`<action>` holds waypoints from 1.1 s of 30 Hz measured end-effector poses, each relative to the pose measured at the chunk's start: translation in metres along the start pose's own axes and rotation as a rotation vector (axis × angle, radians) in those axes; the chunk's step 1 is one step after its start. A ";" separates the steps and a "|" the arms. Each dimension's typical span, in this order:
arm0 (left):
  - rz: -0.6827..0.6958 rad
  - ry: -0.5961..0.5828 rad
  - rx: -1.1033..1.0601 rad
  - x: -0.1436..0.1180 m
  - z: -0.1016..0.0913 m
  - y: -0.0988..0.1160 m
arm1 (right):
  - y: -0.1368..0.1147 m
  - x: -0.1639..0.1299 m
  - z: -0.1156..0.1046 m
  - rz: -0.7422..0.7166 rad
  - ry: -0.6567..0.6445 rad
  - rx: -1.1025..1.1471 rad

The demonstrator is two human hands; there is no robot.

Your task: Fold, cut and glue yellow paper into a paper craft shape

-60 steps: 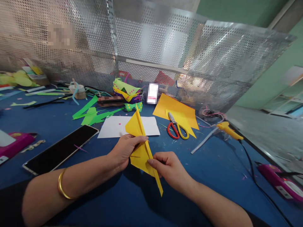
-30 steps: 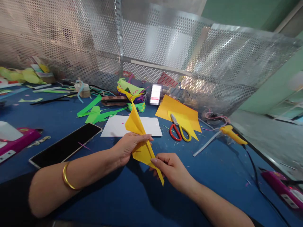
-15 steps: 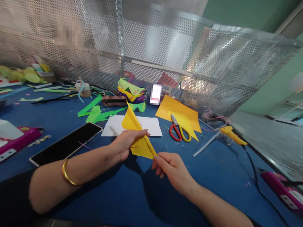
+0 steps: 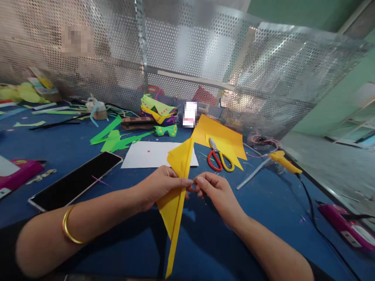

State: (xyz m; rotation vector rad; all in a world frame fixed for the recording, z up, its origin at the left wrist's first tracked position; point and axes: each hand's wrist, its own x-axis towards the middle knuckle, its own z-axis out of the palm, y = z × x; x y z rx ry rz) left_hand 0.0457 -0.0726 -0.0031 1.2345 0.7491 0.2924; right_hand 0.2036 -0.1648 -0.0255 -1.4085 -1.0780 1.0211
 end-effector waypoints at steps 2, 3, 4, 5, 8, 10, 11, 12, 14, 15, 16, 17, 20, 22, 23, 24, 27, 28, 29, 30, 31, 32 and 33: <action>-0.006 -0.116 0.061 -0.003 0.005 -0.007 | -0.001 0.001 0.002 0.024 -0.027 0.113; -0.008 -0.156 0.080 -0.003 0.006 -0.010 | -0.001 0.000 0.004 0.036 -0.043 0.158; -0.010 -0.182 0.094 -0.003 0.007 -0.012 | -0.001 0.000 0.006 0.042 -0.051 0.192; -0.017 -0.198 0.110 -0.003 0.008 -0.014 | 0.000 -0.001 0.008 0.043 -0.048 0.213; -0.032 -0.186 0.166 -0.001 0.007 -0.016 | 0.002 -0.003 0.011 0.046 0.005 0.239; -0.019 -0.175 0.180 0.001 0.006 -0.014 | 0.003 -0.003 0.012 0.057 0.015 0.229; -0.013 -0.170 0.176 0.001 0.006 -0.013 | 0.003 -0.003 0.011 0.063 0.010 0.221; -0.008 -0.164 0.173 0.001 0.006 -0.012 | 0.004 -0.002 0.010 0.065 0.010 0.214; -0.024 -0.149 0.198 0.000 0.006 -0.010 | 0.003 0.001 0.005 0.055 0.050 0.216; -0.043 -0.147 0.220 -0.001 0.006 -0.009 | 0.002 0.004 0.001 0.045 0.094 0.229; -0.065 -0.152 0.242 -0.001 0.005 -0.008 | 0.001 0.006 -0.003 0.034 0.146 0.248; -0.089 -0.162 0.260 -0.002 0.005 -0.007 | -0.001 0.009 -0.007 0.025 0.196 0.271; -0.151 -0.206 0.270 -0.004 0.004 -0.007 | -0.006 0.017 -0.020 0.019 0.293 0.343; -0.166 -0.237 0.259 -0.004 0.003 -0.008 | -0.007 0.020 -0.025 0.007 0.328 0.358; -0.167 -0.253 0.258 -0.004 0.003 -0.008 | -0.007 0.020 -0.026 0.001 0.340 0.359; -0.163 -0.269 0.261 -0.003 0.002 -0.008 | -0.007 0.021 -0.027 -0.001 0.349 0.364; -0.141 -0.288 0.273 -0.002 0.000 -0.007 | -0.004 0.023 -0.029 0.016 0.361 0.387; -0.133 -0.270 0.271 -0.001 0.000 -0.006 | -0.004 0.023 -0.028 0.028 0.365 0.387; -0.130 -0.240 0.265 -0.001 0.000 -0.005 | -0.003 0.024 -0.028 0.038 0.365 0.378; -0.129 -0.205 0.256 -0.001 0.001 -0.005 | -0.002 0.023 -0.026 0.048 0.350 0.359; -0.131 -0.170 0.246 0.000 0.001 -0.004 | -0.001 0.022 -0.024 0.062 0.302 0.325; -0.133 -0.141 0.233 0.000 0.002 -0.004 | 0.000 0.021 -0.021 0.079 0.224 0.283; -0.135 -0.125 0.222 0.000 0.003 -0.004 | 0.001 0.019 -0.017 0.095 0.132 0.242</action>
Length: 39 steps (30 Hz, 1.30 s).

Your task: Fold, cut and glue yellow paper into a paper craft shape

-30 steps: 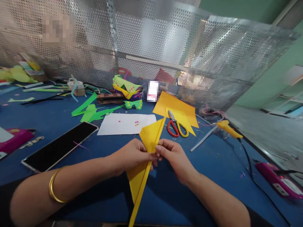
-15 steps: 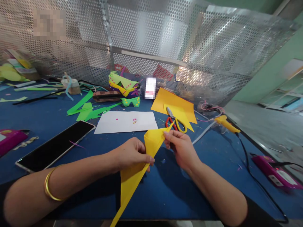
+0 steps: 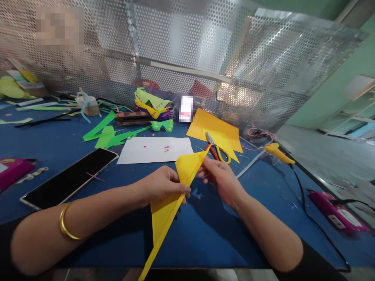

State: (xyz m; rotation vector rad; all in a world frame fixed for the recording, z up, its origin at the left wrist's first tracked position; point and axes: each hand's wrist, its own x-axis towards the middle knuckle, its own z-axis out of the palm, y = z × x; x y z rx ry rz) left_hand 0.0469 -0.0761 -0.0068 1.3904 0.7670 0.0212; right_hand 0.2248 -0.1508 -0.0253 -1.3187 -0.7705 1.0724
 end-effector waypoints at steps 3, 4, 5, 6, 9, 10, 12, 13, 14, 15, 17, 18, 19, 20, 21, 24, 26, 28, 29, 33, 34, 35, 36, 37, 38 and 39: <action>0.019 0.007 0.000 0.001 0.001 -0.001 | 0.006 -0.006 0.006 0.017 -0.167 -0.072; 0.037 0.016 0.012 0.001 0.001 -0.001 | 0.007 -0.007 0.007 0.000 -0.150 -0.058; 0.056 0.040 0.017 0.001 0.001 -0.001 | 0.007 -0.008 0.007 -0.023 -0.101 -0.032; 0.077 0.079 0.000 0.001 0.000 0.000 | 0.006 -0.007 0.005 -0.042 -0.037 -0.002; 0.141 0.213 -0.194 0.001 -0.003 0.002 | 0.000 -0.002 -0.001 -0.095 0.153 0.088; 0.149 0.231 -0.259 0.001 -0.004 0.003 | -0.002 0.000 -0.003 -0.117 0.199 0.108; 0.156 0.211 -0.292 0.002 -0.004 0.002 | -0.005 0.002 -0.005 -0.166 0.257 0.125; 0.153 0.192 -0.266 0.003 -0.003 0.002 | -0.005 0.002 -0.005 -0.184 0.271 0.126; 0.148 0.176 -0.230 0.003 -0.002 0.001 | -0.004 0.001 -0.004 -0.191 0.274 0.129; 0.147 0.173 -0.200 0.004 -0.001 0.000 | -0.003 0.001 -0.003 -0.186 0.263 0.133; 0.153 0.190 -0.173 0.004 0.002 -0.001 | 0.000 -0.002 0.001 -0.151 0.198 0.134; 0.160 0.199 -0.170 0.004 0.003 -0.001 | 0.001 -0.003 0.003 -0.120 0.146 0.119; 0.170 0.199 -0.169 0.004 0.003 -0.002 | 0.003 -0.005 0.005 -0.087 0.089 0.095; 0.184 0.190 -0.166 0.004 0.004 -0.002 | 0.004 -0.006 0.007 -0.060 0.042 0.064; 0.197 0.173 -0.161 0.004 0.004 -0.002 | 0.006 -0.008 0.009 -0.041 0.009 0.032; 0.206 0.121 -0.141 0.004 0.004 -0.003 | 0.007 -0.012 0.013 -0.051 0.002 -0.023; 0.205 0.114 -0.132 0.004 0.004 -0.004 | 0.008 -0.015 0.014 -0.068 0.011 -0.033; 0.225 0.124 -0.133 0.004 0.005 -0.004 | 0.007 -0.016 0.015 -0.060 -0.003 -0.033; 0.243 0.135 -0.134 0.004 0.006 -0.005 | 0.007 -0.016 0.016 -0.051 -0.015 -0.031; 0.308 0.165 -0.115 0.004 0.008 -0.005 | 0.007 -0.017 0.018 -0.037 -0.055 -0.035; 0.314 0.159 -0.102 0.004 0.009 -0.005 | 0.007 -0.017 0.018 -0.042 -0.062 -0.039; 0.315 0.148 -0.088 0.004 0.009 -0.004 | 0.007 -0.017 0.019 -0.048 -0.065 -0.042; 0.311 0.136 -0.075 0.004 0.009 -0.004 | 0.007 -0.017 0.019 -0.054 -0.061 -0.043; 0.304 0.126 -0.066 0.004 0.009 -0.003 | 0.008 -0.017 0.019 -0.059 -0.049 -0.042; 0.293 0.118 -0.062 0.004 0.008 -0.003 | 0.008 -0.016 0.019 -0.063 -0.031 -0.039; 0.280 0.115 -0.060 0.005 0.008 -0.002 | 0.008 -0.016 0.020 -0.065 -0.008 -0.037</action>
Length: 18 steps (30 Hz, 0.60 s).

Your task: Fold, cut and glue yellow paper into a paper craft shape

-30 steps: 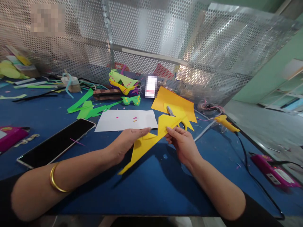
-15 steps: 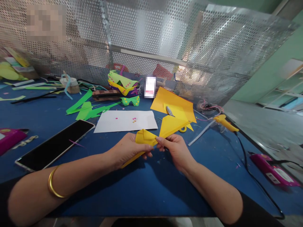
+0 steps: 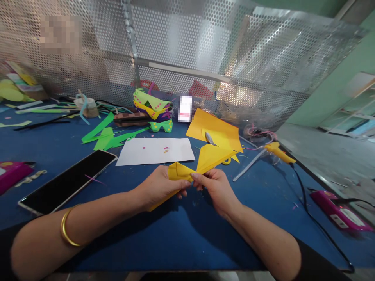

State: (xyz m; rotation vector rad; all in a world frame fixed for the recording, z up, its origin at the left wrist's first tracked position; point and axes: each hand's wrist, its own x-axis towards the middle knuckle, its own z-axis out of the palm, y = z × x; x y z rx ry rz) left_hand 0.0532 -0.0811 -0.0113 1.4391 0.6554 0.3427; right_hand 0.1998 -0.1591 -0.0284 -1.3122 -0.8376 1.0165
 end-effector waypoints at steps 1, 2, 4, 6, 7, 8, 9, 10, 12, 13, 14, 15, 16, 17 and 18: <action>-0.013 0.000 0.003 0.001 -0.001 0.000 | 0.000 0.001 0.000 0.002 0.022 0.002; -0.023 0.003 0.007 0.002 -0.002 -0.001 | 0.001 0.001 -0.001 0.008 0.037 0.003; -0.042 0.013 0.018 0.005 -0.005 -0.002 | 0.001 0.004 -0.003 0.022 0.056 0.005; -0.062 0.018 0.049 0.008 -0.008 -0.003 | 0.000 0.007 -0.007 0.032 0.077 0.010; -0.075 0.019 0.069 0.009 -0.010 -0.003 | 0.000 0.009 -0.010 0.030 0.097 0.019; -0.090 0.022 0.091 0.010 -0.012 -0.002 | -0.001 0.011 -0.013 0.024 0.121 0.031; -0.102 0.025 0.110 0.010 -0.013 -0.001 | -0.003 0.013 -0.016 0.017 0.148 0.044; -0.111 0.027 0.118 0.010 -0.014 0.000 | -0.004 0.014 -0.019 0.012 0.170 0.055; -0.102 0.027 0.116 0.010 -0.016 0.002 | -0.007 0.016 -0.021 0.017 0.184 0.070; -0.085 0.020 0.114 0.009 -0.016 0.003 | -0.008 0.016 -0.022 0.029 0.179 0.077; -0.065 0.011 0.114 0.009 -0.017 0.004 | -0.009 0.016 -0.022 0.041 0.171 0.084; -0.047 0.005 0.118 0.009 -0.017 0.005 | -0.009 0.015 -0.021 0.049 0.161 0.093; -0.038 0.001 0.122 0.008 -0.017 0.005 | -0.010 0.015 -0.021 0.051 0.154 0.099; -0.038 0.002 0.121 0.008 -0.017 0.005 | -0.010 0.015 -0.021 0.048 0.152 0.102; -0.048 0.001 0.114 0.008 -0.017 0.005 | -0.010 0.015 -0.021 0.044 0.156 0.103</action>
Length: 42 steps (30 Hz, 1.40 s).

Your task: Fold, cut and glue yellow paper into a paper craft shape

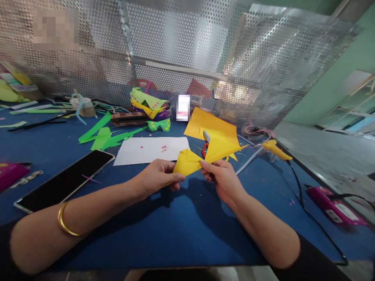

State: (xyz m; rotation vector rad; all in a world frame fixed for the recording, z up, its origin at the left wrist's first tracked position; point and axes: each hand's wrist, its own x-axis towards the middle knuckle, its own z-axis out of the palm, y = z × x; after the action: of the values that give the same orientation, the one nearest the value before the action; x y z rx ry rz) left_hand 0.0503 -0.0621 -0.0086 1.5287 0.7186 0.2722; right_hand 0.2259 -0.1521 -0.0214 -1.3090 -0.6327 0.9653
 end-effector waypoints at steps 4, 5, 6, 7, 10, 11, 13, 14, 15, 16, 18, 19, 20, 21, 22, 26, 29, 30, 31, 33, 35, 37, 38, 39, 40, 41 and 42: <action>-0.047 -0.018 -0.020 0.001 -0.001 -0.001 | -0.001 0.002 -0.003 -0.012 0.057 0.016; -0.042 -0.016 -0.009 0.001 -0.001 0.000 | -0.002 0.003 -0.004 -0.015 0.064 0.022; -0.031 -0.008 0.008 0.001 -0.002 0.000 | -0.002 0.003 -0.004 -0.018 0.065 0.025; -0.018 0.004 0.024 0.001 -0.002 0.000 | -0.002 0.003 -0.004 -0.023 0.060 0.025; 0.000 0.012 0.049 0.001 -0.003 0.000 | -0.003 0.003 -0.004 -0.038 0.056 0.018; -0.005 0.006 0.042 0.001 -0.003 0.000 | -0.003 0.003 -0.004 -0.042 0.061 0.015; -0.023 0.003 0.026 0.001 -0.003 -0.001 | -0.003 0.003 -0.004 -0.057 0.082 0.015; -0.031 0.014 0.028 0.001 -0.003 -0.001 | -0.003 0.004 -0.005 -0.066 0.091 0.014; -0.033 0.029 0.037 0.001 -0.003 0.000 | -0.003 0.005 -0.005 -0.075 0.099 0.010; -0.028 0.039 0.051 0.001 -0.003 0.000 | -0.002 0.005 -0.006 -0.083 0.105 0.007; 0.000 0.025 0.073 0.000 -0.003 0.000 | -0.002 0.006 -0.007 -0.086 0.099 0.009; 0.011 -0.003 0.067 0.000 -0.003 0.000 | -0.001 0.007 -0.007 -0.084 0.094 0.016; 0.014 -0.047 0.050 0.000 -0.004 0.000 | -0.001 0.007 -0.007 -0.080 0.093 0.025; 0.006 -0.096 0.028 0.000 -0.004 0.000 | -0.002 0.008 -0.007 -0.074 0.095 0.035; -0.008 -0.140 0.004 0.001 -0.005 0.000 | -0.002 0.008 -0.007 -0.069 0.100 0.043; -0.027 -0.252 -0.047 0.001 -0.006 -0.001 | -0.005 0.009 -0.008 -0.069 0.123 0.073; -0.028 -0.281 -0.043 0.000 -0.005 -0.002 | -0.007 0.010 -0.009 -0.088 0.138 0.083; -0.040 -0.275 -0.034 -0.001 -0.005 -0.002 | -0.007 0.011 -0.009 -0.094 0.145 0.081; -0.056 -0.261 -0.020 -0.001 -0.004 -0.003 | -0.007 0.011 -0.010 -0.104 0.153 0.075; -0.076 -0.219 0.013 -0.002 -0.004 -0.003 | -0.008 0.013 -0.012 -0.138 0.174 0.057; -0.071 -0.145 0.025 -0.001 -0.004 -0.003 | -0.008 0.012 -0.013 -0.172 0.180 0.021; -0.062 -0.053 -0.013 0.001 -0.005 -0.002 | -0.008 0.009 -0.011 -0.156 0.131 -0.041; -0.058 -0.007 -0.046 0.002 -0.005 -0.002 | -0.008 0.007 -0.010 -0.128 0.081 -0.082; -0.056 0.029 -0.083 0.003 -0.006 -0.001 | -0.006 0.004 -0.008 -0.092 0.017 -0.125; -0.056 0.046 -0.119 0.003 -0.006 -0.001 | -0.004 0.000 -0.005 -0.057 -0.054 -0.164; -0.056 0.054 -0.146 0.004 -0.005 -0.001 | -0.002 -0.003 -0.002 -0.024 -0.123 -0.198; -0.054 0.054 -0.156 0.004 -0.005 -0.001 | 0.001 -0.007 0.002 0.007 -0.185 -0.225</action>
State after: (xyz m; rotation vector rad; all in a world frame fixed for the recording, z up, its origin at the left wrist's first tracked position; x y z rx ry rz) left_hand 0.0499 -0.0560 -0.0100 1.3560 0.7625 0.3225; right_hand 0.2210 -0.1571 -0.0208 -1.4288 -0.9005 1.0514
